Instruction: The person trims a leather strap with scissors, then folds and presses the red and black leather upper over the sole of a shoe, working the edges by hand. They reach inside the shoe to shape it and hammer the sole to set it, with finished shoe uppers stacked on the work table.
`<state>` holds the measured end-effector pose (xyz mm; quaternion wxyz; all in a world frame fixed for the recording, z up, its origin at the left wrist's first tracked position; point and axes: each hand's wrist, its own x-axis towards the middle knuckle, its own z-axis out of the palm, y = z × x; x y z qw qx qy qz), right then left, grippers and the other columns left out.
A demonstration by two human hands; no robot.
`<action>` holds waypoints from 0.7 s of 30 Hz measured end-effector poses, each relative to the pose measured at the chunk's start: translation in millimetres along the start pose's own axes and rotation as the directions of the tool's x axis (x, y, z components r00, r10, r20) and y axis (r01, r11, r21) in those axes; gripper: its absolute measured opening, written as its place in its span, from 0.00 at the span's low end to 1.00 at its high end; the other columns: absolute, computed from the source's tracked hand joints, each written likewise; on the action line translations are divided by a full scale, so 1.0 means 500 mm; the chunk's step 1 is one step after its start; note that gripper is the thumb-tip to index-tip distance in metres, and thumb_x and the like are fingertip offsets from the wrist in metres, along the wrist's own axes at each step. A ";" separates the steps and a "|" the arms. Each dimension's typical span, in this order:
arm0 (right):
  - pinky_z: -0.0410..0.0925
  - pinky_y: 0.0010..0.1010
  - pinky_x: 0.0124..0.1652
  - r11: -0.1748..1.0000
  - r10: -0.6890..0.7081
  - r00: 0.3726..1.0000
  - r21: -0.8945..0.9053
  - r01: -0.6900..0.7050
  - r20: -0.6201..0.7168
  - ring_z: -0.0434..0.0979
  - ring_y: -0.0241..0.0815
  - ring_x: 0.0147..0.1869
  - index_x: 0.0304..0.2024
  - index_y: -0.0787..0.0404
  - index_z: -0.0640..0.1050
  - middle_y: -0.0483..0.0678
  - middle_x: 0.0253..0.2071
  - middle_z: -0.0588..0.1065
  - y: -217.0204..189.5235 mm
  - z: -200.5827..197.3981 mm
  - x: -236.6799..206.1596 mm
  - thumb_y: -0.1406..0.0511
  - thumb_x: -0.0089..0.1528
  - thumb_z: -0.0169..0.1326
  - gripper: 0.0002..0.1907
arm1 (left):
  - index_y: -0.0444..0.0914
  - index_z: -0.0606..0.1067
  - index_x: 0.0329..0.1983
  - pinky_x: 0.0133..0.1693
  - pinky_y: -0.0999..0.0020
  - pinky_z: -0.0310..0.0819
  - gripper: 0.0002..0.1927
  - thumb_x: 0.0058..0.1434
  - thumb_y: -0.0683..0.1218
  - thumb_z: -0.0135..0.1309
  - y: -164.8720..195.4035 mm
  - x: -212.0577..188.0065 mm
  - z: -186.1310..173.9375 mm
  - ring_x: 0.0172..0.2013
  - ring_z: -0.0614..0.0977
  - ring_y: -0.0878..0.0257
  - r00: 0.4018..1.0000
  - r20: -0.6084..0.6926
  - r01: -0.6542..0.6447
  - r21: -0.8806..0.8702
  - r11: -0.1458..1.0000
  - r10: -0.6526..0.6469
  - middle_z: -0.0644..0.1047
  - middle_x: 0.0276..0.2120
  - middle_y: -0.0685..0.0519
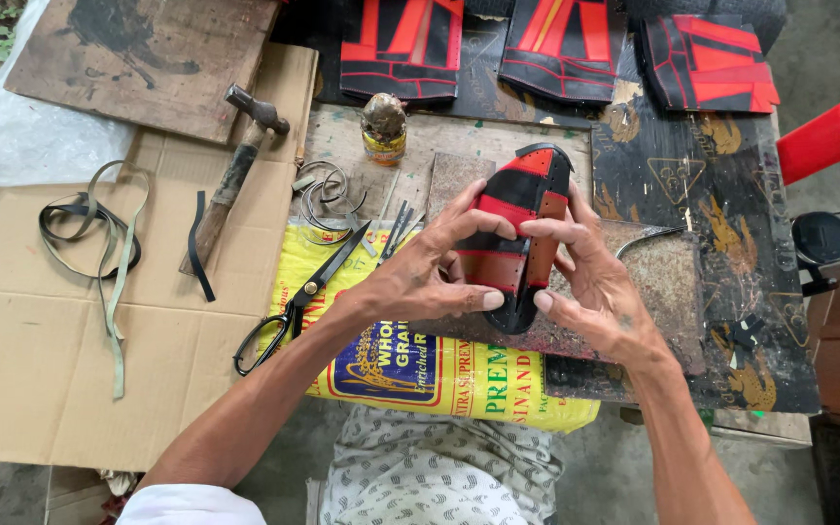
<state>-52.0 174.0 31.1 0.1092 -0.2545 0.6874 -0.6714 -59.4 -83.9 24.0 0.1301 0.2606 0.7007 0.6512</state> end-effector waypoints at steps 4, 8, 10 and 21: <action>0.47 0.53 0.78 0.998 -0.005 1.000 -0.068 0.006 0.011 0.38 0.50 0.89 0.65 0.52 0.71 0.53 0.85 0.39 -0.008 0.009 0.004 0.67 0.58 0.62 0.32 | 0.46 0.71 0.55 0.29 0.67 0.84 0.28 0.52 0.51 0.67 -0.001 0.002 0.015 0.36 0.85 0.61 0.991 -0.043 0.123 -0.129 0.984 -0.129 0.42 0.80 0.43; 0.49 0.53 0.78 0.997 -0.005 1.000 -0.073 0.007 0.020 0.39 0.50 0.88 0.65 0.52 0.71 0.52 0.84 0.39 -0.011 0.010 0.006 0.67 0.57 0.64 0.33 | 0.46 0.72 0.57 0.35 0.68 0.82 0.28 0.54 0.50 0.68 -0.009 0.006 0.020 0.50 0.81 0.57 0.997 -0.058 0.036 -0.076 0.996 -0.041 0.43 0.81 0.40; 0.49 0.53 0.78 0.995 -0.001 1.000 -0.103 0.003 0.019 0.39 0.50 0.88 0.65 0.52 0.71 0.52 0.84 0.39 -0.011 0.008 0.005 0.66 0.57 0.64 0.34 | 0.46 0.72 0.60 0.41 0.68 0.81 0.28 0.57 0.49 0.69 -0.013 0.007 0.022 0.66 0.74 0.57 0.993 -0.074 -0.090 -0.016 0.996 0.088 0.44 0.80 0.36; 0.50 0.53 0.78 0.991 -0.030 0.999 -0.130 0.034 0.030 0.39 0.51 0.89 0.66 0.51 0.70 0.52 0.84 0.39 -0.009 0.007 0.005 0.66 0.56 0.65 0.35 | 0.46 0.71 0.56 0.37 0.71 0.80 0.27 0.54 0.46 0.68 -0.006 0.008 0.030 0.56 0.79 0.62 0.993 -0.102 -0.057 0.003 0.998 0.057 0.46 0.79 0.36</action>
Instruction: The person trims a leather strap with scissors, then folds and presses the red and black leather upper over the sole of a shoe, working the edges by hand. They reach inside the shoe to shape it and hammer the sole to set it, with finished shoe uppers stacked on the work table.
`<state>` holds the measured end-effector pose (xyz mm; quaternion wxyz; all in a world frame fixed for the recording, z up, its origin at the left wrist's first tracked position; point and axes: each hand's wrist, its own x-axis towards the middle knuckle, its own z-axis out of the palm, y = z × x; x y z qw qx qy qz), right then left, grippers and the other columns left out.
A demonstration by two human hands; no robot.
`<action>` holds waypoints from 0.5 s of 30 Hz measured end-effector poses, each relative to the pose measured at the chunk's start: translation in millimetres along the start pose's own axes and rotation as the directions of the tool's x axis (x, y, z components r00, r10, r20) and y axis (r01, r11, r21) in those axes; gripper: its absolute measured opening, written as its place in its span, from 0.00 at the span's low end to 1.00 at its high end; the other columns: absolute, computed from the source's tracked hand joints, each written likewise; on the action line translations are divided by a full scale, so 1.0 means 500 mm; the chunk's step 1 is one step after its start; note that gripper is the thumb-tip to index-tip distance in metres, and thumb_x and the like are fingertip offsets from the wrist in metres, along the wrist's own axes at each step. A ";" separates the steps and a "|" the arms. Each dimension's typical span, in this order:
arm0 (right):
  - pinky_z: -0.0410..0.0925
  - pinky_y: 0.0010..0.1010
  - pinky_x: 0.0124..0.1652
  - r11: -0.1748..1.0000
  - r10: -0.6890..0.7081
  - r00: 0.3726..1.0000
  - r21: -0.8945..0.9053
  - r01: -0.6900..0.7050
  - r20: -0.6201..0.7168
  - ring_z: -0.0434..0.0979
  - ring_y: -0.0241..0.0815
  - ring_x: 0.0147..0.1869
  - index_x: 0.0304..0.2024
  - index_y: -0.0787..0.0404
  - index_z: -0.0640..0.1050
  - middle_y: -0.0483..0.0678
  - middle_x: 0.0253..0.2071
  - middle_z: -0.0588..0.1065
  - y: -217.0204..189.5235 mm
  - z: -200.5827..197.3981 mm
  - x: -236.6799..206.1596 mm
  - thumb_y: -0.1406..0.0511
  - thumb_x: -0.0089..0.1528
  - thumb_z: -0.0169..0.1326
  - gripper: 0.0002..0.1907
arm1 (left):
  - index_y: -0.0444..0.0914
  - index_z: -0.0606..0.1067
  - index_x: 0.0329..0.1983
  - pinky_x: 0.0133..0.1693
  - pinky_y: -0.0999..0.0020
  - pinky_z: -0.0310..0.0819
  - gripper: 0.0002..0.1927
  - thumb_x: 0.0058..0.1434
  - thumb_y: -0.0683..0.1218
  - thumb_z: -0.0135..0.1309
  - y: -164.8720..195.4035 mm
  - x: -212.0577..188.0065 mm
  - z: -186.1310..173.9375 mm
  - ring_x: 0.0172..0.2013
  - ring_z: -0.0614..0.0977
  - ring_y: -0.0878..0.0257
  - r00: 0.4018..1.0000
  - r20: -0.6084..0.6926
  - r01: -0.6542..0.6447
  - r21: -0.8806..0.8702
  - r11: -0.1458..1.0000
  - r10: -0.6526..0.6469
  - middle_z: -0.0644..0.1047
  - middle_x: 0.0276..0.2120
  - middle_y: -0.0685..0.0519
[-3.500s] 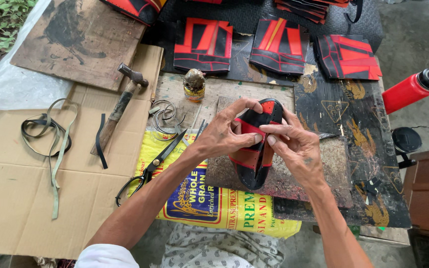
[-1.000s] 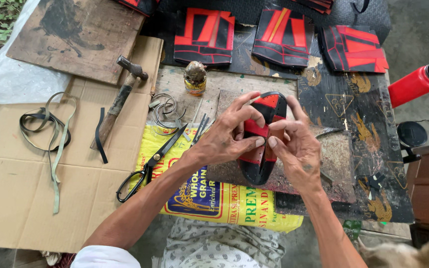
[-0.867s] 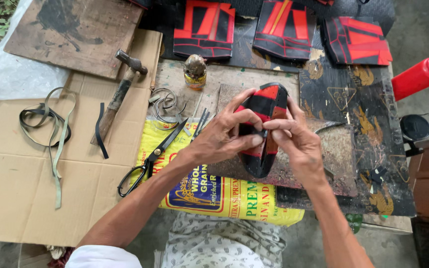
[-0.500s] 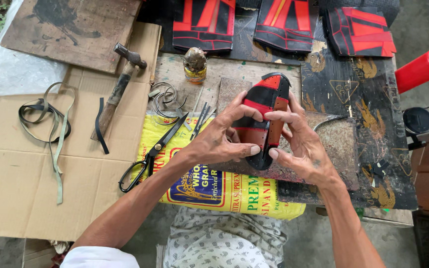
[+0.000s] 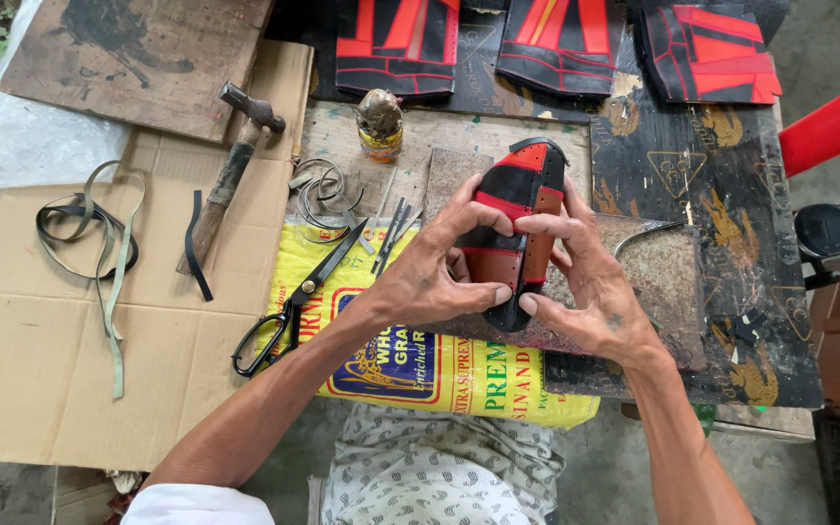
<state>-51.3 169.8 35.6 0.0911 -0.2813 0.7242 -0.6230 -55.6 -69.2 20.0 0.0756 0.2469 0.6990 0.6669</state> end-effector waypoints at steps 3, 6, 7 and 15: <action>0.50 0.53 0.78 1.000 -0.002 1.000 -0.003 0.002 0.001 0.39 0.51 0.89 0.66 0.51 0.70 0.53 0.84 0.40 -0.002 0.002 0.000 0.67 0.56 0.64 0.35 | 0.45 0.71 0.55 0.34 0.72 0.79 0.27 0.53 0.45 0.68 0.005 0.001 0.002 0.52 0.81 0.64 1.000 -0.015 0.014 0.021 1.000 -0.014 0.47 0.79 0.36; 0.50 0.53 0.78 1.000 0.005 1.000 -0.025 -0.006 -0.007 0.40 0.51 0.88 0.66 0.51 0.69 0.53 0.84 0.40 -0.004 0.005 0.000 0.68 0.55 0.63 0.36 | 0.45 0.71 0.55 0.33 0.72 0.79 0.28 0.52 0.44 0.68 0.007 0.001 0.006 0.50 0.81 0.64 0.999 -0.031 0.009 0.047 0.999 -0.007 0.48 0.79 0.35; 0.50 0.53 0.78 0.999 0.010 1.000 -0.037 -0.010 -0.012 0.40 0.51 0.88 0.66 0.51 0.68 0.53 0.84 0.40 -0.006 0.006 0.000 0.68 0.54 0.63 0.37 | 0.45 0.70 0.55 0.33 0.72 0.79 0.28 0.52 0.44 0.67 0.007 0.000 0.007 0.50 0.81 0.63 0.999 -0.034 0.004 0.053 0.999 -0.002 0.48 0.79 0.34; 0.51 0.54 0.75 0.959 0.018 0.997 -0.282 -0.037 -0.071 0.37 0.58 0.87 0.66 0.53 0.65 0.56 0.82 0.37 -0.007 0.031 -0.002 0.72 0.52 0.60 0.39 | 0.41 0.69 0.58 0.39 0.70 0.79 0.30 0.53 0.42 0.66 -0.005 -0.009 0.024 0.56 0.76 0.50 0.986 -0.073 -0.125 0.261 0.957 0.149 0.48 0.76 0.29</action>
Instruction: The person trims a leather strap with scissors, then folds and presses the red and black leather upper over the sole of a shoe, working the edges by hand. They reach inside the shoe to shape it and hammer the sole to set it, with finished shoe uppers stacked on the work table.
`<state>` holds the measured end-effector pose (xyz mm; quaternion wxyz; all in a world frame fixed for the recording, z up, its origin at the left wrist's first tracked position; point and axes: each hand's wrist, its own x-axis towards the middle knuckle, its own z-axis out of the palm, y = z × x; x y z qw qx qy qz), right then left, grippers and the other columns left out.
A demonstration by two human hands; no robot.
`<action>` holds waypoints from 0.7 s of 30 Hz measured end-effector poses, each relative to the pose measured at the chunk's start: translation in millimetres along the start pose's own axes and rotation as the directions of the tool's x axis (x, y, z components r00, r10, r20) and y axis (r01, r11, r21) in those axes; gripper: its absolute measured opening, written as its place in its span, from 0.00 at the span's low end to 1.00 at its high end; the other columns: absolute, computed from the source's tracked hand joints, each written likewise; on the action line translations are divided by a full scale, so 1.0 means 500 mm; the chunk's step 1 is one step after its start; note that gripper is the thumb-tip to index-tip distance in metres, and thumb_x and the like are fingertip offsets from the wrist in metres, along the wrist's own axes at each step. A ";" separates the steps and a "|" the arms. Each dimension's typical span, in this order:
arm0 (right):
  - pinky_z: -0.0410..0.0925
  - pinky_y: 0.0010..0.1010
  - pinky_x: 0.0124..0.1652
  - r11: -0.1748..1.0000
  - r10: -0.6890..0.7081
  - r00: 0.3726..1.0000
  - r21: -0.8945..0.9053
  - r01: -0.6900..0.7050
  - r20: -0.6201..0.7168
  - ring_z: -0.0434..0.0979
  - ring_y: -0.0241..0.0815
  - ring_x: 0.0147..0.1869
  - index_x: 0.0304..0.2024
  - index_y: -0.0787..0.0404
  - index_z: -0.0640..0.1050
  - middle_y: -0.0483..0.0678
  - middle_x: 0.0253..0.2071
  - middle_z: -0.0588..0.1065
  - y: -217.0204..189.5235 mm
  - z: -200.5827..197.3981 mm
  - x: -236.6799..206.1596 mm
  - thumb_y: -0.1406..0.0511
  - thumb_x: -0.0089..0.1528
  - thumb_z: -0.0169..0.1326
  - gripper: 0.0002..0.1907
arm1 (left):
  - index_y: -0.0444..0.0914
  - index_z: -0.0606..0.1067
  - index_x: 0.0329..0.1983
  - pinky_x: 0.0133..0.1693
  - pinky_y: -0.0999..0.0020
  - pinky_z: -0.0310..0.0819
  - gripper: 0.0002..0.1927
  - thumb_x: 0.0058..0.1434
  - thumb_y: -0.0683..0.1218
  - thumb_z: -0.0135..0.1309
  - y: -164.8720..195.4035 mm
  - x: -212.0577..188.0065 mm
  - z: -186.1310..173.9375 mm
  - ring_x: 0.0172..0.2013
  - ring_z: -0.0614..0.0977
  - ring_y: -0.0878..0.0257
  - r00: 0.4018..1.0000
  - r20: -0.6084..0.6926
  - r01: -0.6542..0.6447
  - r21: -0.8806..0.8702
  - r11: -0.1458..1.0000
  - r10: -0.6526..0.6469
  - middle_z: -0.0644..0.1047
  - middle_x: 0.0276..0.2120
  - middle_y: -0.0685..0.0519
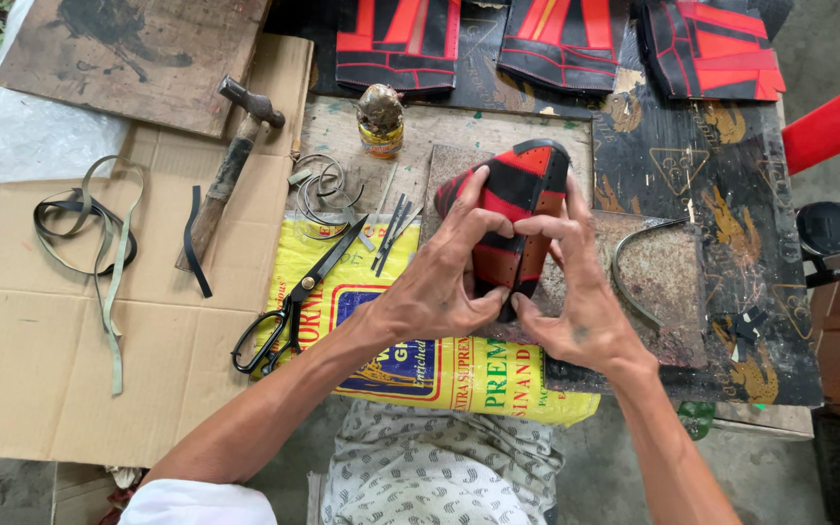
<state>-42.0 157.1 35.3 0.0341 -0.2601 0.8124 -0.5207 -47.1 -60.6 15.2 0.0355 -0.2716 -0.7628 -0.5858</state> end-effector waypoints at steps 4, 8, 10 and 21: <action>0.54 0.53 0.74 0.999 0.022 0.999 -0.024 -0.022 -0.025 0.41 0.58 0.86 0.66 0.53 0.67 0.56 0.82 0.39 0.003 0.005 -0.005 0.71 0.54 0.61 0.38 | 0.42 0.70 0.58 0.35 0.69 0.79 0.29 0.52 0.42 0.64 -0.008 0.001 0.002 0.35 0.86 0.57 0.991 0.022 0.132 -0.012 0.991 -0.132 0.48 0.79 0.31; 0.56 0.51 0.74 0.993 -0.002 1.000 0.120 0.000 0.013 0.47 0.56 0.86 0.68 0.53 0.70 0.55 0.83 0.41 0.003 -0.022 0.010 0.67 0.59 0.58 0.33 | 0.41 0.70 0.60 0.33 0.69 0.82 0.29 0.55 0.41 0.65 -0.021 0.024 -0.020 0.40 0.85 0.60 0.992 0.088 0.114 -0.255 0.960 -0.095 0.42 0.79 0.34; 0.59 0.49 0.73 0.988 0.021 0.999 0.154 -0.026 0.035 0.50 0.54 0.85 0.67 0.52 0.72 0.54 0.83 0.44 -0.003 -0.038 0.020 0.65 0.60 0.56 0.31 | 0.41 0.69 0.60 0.30 0.69 0.86 0.26 0.58 0.42 0.62 -0.023 0.035 -0.028 0.39 0.85 0.61 0.973 0.152 0.225 -0.455 0.861 -0.174 0.39 0.81 0.37; 0.62 0.43 0.68 0.964 0.136 0.990 0.234 -0.128 -0.020 0.56 0.48 0.81 0.64 0.49 0.75 0.52 0.78 0.54 -0.001 -0.043 0.051 0.65 0.62 0.56 0.26 | 0.42 0.67 0.65 0.28 0.69 0.84 0.33 0.57 0.46 0.64 0.000 0.060 -0.044 0.35 0.87 0.60 0.948 0.151 0.318 -0.440 0.840 -0.280 0.40 0.78 0.36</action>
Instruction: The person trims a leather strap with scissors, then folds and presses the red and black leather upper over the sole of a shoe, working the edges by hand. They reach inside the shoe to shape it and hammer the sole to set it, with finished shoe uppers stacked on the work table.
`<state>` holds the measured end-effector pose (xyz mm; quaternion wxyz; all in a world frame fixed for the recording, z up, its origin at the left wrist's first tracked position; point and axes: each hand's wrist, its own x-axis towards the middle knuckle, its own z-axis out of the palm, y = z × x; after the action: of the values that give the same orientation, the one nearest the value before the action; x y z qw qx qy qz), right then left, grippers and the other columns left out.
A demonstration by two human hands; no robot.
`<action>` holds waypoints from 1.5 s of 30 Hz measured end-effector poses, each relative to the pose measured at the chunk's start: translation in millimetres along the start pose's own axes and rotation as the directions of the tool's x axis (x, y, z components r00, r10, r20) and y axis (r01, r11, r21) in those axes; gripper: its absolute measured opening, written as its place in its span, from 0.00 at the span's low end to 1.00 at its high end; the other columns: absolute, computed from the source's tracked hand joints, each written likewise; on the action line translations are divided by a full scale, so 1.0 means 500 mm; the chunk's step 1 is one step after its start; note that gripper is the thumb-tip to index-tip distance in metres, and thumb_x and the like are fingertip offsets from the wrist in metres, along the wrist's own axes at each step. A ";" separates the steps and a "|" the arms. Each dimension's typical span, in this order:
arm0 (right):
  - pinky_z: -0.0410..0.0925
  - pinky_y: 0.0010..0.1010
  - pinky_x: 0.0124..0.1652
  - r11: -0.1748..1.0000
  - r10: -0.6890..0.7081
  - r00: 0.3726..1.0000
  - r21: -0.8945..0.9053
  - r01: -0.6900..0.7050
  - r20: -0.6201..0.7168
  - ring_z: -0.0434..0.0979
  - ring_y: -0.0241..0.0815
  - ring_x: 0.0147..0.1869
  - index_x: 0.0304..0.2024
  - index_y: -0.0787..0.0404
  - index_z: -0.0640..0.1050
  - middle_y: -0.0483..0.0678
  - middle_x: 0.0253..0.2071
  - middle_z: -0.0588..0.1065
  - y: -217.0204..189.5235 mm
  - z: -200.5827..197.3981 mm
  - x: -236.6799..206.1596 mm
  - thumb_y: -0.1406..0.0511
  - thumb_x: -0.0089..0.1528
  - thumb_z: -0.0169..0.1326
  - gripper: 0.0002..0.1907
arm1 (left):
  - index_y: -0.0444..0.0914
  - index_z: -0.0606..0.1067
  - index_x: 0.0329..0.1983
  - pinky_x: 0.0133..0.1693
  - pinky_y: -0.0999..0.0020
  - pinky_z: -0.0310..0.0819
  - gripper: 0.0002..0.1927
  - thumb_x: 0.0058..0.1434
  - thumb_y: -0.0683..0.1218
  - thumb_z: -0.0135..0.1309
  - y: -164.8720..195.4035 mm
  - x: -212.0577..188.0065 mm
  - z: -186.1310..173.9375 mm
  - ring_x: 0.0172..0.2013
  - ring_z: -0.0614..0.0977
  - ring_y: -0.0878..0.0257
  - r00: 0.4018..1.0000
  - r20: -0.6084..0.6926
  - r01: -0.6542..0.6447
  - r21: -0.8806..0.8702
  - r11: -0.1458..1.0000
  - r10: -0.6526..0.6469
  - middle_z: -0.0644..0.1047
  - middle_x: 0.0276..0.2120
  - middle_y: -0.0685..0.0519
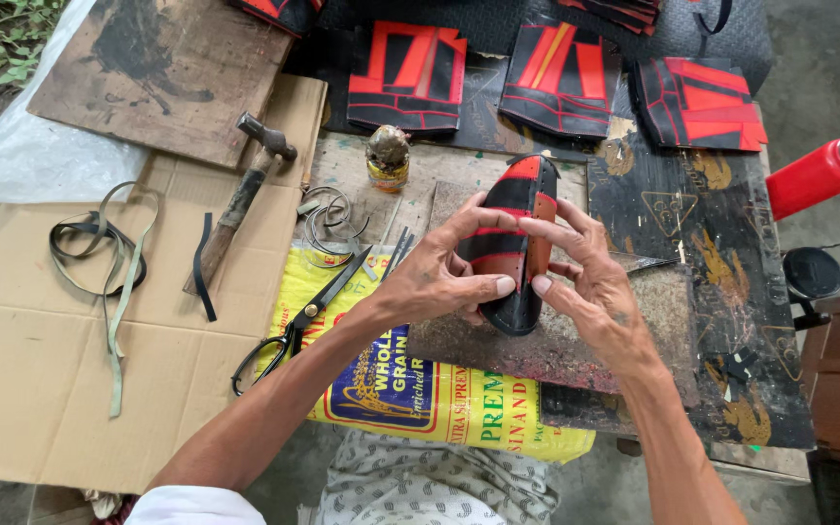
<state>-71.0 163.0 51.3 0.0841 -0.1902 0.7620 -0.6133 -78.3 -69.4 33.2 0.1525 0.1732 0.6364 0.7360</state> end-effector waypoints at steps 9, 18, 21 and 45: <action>0.59 0.48 0.73 0.994 -0.032 0.999 0.102 0.034 -0.020 0.54 0.50 0.82 0.61 0.54 0.76 0.53 0.76 0.53 0.009 0.017 -0.020 0.68 0.62 0.57 0.23 | 0.42 0.71 0.58 0.26 0.71 0.86 0.28 0.54 0.45 0.66 -0.008 -0.016 0.013 0.33 0.86 0.62 0.999 -0.025 -0.020 0.051 0.999 0.021 0.42 0.79 0.39; 0.58 0.50 0.75 0.989 -0.101 0.995 0.105 0.103 -0.024 0.53 0.52 0.83 0.62 0.54 0.75 0.53 0.77 0.51 0.008 0.027 -0.035 0.67 0.63 0.59 0.23 | 0.42 0.72 0.56 0.25 0.72 0.85 0.28 0.52 0.46 0.67 -0.002 -0.024 0.027 0.34 0.86 0.64 0.998 -0.062 -0.004 0.089 0.996 0.009 0.44 0.79 0.43; 0.57 0.50 0.75 0.989 -0.110 0.994 0.102 0.111 -0.016 0.51 0.53 0.84 0.63 0.54 0.75 0.54 0.78 0.51 0.011 0.028 -0.038 0.66 0.63 0.59 0.24 | 0.42 0.72 0.57 0.25 0.72 0.85 0.28 0.52 0.46 0.66 0.002 -0.027 0.031 0.33 0.85 0.65 0.997 -0.073 0.005 0.112 0.994 0.003 0.45 0.79 0.43; 0.54 0.45 0.75 0.982 -0.110 0.990 0.145 0.122 -0.087 0.52 0.50 0.84 0.79 0.59 0.51 0.52 0.79 0.54 0.030 0.043 -0.064 0.65 0.65 0.52 0.43 | 0.40 0.71 0.53 0.26 0.74 0.84 0.20 0.58 0.44 0.62 0.006 -0.038 0.042 0.40 0.85 0.65 0.998 -0.048 -0.049 0.030 0.998 0.051 0.50 0.77 0.49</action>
<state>-36.6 158.8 28.1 0.0321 -0.2031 0.7042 -0.6796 -51.8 -59.6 37.7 0.1160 0.1733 0.6460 0.7343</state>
